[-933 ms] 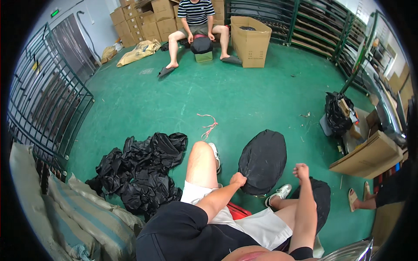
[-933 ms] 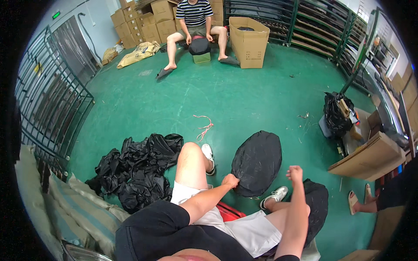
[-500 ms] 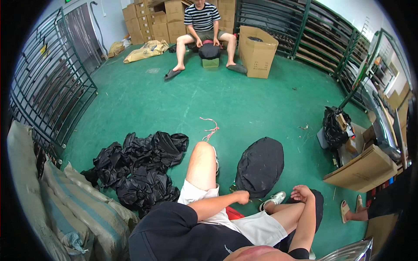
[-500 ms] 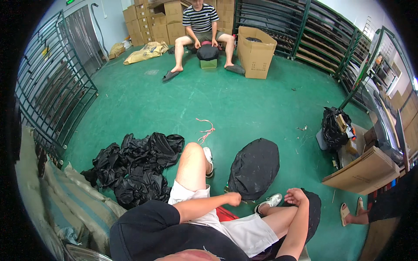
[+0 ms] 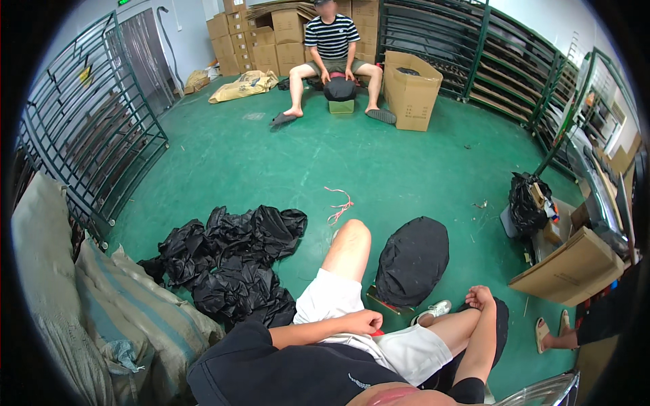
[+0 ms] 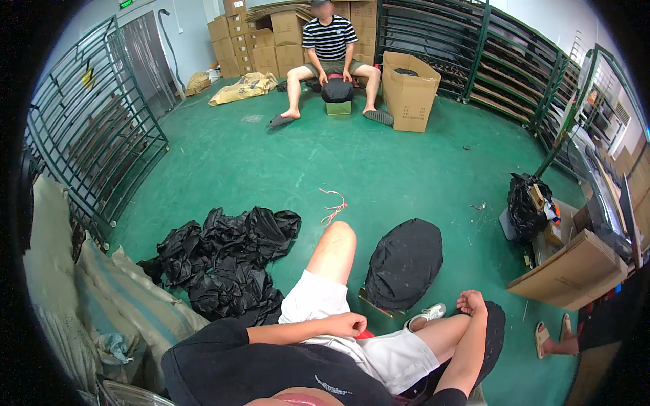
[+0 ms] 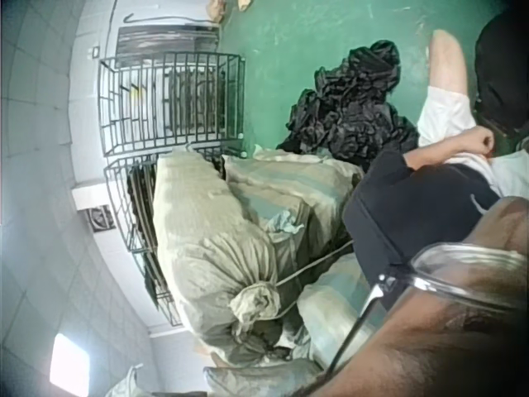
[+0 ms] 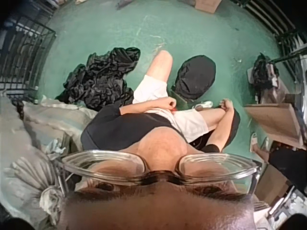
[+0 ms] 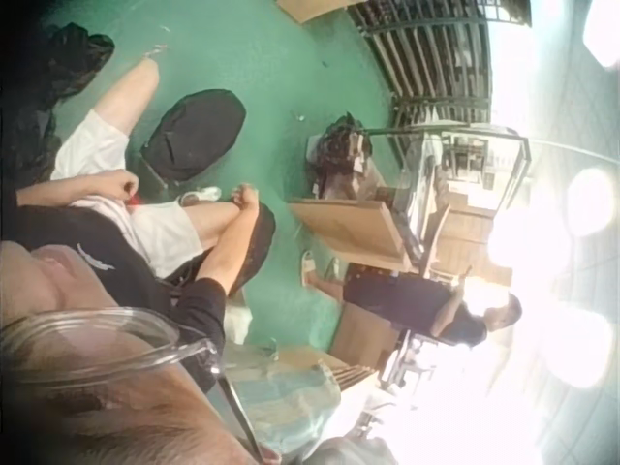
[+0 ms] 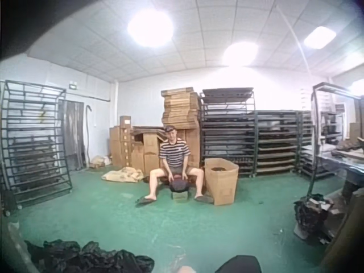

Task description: Inspecting and organizing black fabric covers in a manufacturing workshop.

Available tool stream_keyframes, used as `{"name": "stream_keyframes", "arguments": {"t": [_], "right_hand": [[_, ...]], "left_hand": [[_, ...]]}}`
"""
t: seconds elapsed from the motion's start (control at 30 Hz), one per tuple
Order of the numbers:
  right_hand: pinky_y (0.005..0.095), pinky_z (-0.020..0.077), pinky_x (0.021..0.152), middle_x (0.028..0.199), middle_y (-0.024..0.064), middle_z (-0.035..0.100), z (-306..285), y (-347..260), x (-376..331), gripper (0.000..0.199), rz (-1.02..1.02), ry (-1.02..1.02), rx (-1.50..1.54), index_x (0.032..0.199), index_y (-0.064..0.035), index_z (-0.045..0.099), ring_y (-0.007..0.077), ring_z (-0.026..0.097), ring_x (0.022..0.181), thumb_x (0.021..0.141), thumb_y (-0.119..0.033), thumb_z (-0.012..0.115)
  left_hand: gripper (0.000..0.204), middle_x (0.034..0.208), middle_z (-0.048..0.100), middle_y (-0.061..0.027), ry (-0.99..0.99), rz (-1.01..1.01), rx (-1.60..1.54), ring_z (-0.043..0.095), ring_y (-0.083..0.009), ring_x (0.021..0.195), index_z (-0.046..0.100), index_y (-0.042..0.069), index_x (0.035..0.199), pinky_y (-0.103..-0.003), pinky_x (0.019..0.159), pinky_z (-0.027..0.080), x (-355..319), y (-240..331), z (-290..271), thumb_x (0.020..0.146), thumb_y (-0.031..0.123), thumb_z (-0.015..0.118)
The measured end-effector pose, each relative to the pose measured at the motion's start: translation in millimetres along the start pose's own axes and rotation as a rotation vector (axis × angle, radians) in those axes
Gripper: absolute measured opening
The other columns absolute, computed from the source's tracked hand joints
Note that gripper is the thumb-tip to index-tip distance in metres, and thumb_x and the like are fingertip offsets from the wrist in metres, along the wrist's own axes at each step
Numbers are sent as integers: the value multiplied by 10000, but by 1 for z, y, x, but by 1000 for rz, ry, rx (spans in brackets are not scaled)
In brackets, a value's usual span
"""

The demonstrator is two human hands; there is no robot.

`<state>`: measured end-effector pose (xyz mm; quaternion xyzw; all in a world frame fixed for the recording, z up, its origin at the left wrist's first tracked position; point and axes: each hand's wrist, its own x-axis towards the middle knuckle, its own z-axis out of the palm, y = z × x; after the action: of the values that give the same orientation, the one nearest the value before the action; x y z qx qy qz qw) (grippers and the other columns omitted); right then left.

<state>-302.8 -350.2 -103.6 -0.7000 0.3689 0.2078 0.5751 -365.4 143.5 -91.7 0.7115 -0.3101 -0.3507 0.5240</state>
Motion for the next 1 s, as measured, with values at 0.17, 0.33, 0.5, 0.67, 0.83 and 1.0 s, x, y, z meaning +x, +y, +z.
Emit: {"name": "stream_keyframes", "arguments": {"t": [0.17, 0.33, 0.5, 0.67, 0.83, 1.0], "right_hand": [[296, 469, 451, 708, 72, 628, 10, -7, -1, 99, -18, -3, 41, 945, -83, 545, 183, 610, 534, 911, -161, 493], [304, 477, 456, 736, 73, 633, 5, 0, -6, 108, -15, 13, 56, 959, -81, 542, 189, 619, 548, 912, -171, 505], [312, 489, 465, 736, 86, 639, -2, 9, -3, 114, 33, 0, 66, 960, -77, 538, 202, 630, 563, 926, -166, 475], [320, 486, 457, 718, 95, 643, -8, 11, -7, 117, 66, -3, 84, 923, -64, 544, 212, 633, 560, 924, -162, 480], [354, 513, 468, 704, 126, 640, -9, 11, 9, 146, 167, 118, -121, 883, -37, 565, 249, 627, 546, 913, -165, 504], [412, 527, 458, 661, 170, 612, -30, 30, 17, 151, 152, 166, -2, 854, 31, 567, 294, 605, 508, 891, -111, 533]], "left_hand": [[106, 724, 630, -94, -24, -77, 136, 599, -216, 673, 592, 29, 795, -353, 601, 455, 18, -3, 1, 699, 71, 579], [81, 758, 649, -104, -115, -166, 192, 613, -253, 693, 598, 40, 764, -388, 613, 452, 17, 6, 5, 707, 82, 559], [142, 641, 461, 9, 22, 173, -130, 424, -76, 606, 534, 29, 809, -251, 545, 349, 0, 33, -17, 673, -11, 521], [147, 724, 487, 57, 708, 344, -513, 427, -31, 625, 530, 100, 815, -182, 561, 350, -52, 50, -115, 748, -28, 558], [200, 585, 389, 110, 1272, 131, -413, 324, 4, 500, 501, 107, 748, -192, 455, 243, -101, -76, -198, 798, 47, 684], [195, 784, 618, -125, 1467, -596, -94, 593, -276, 739, 590, 43, 857, -371, 698, 464, -174, -258, -173, 737, 172, 673]]}}
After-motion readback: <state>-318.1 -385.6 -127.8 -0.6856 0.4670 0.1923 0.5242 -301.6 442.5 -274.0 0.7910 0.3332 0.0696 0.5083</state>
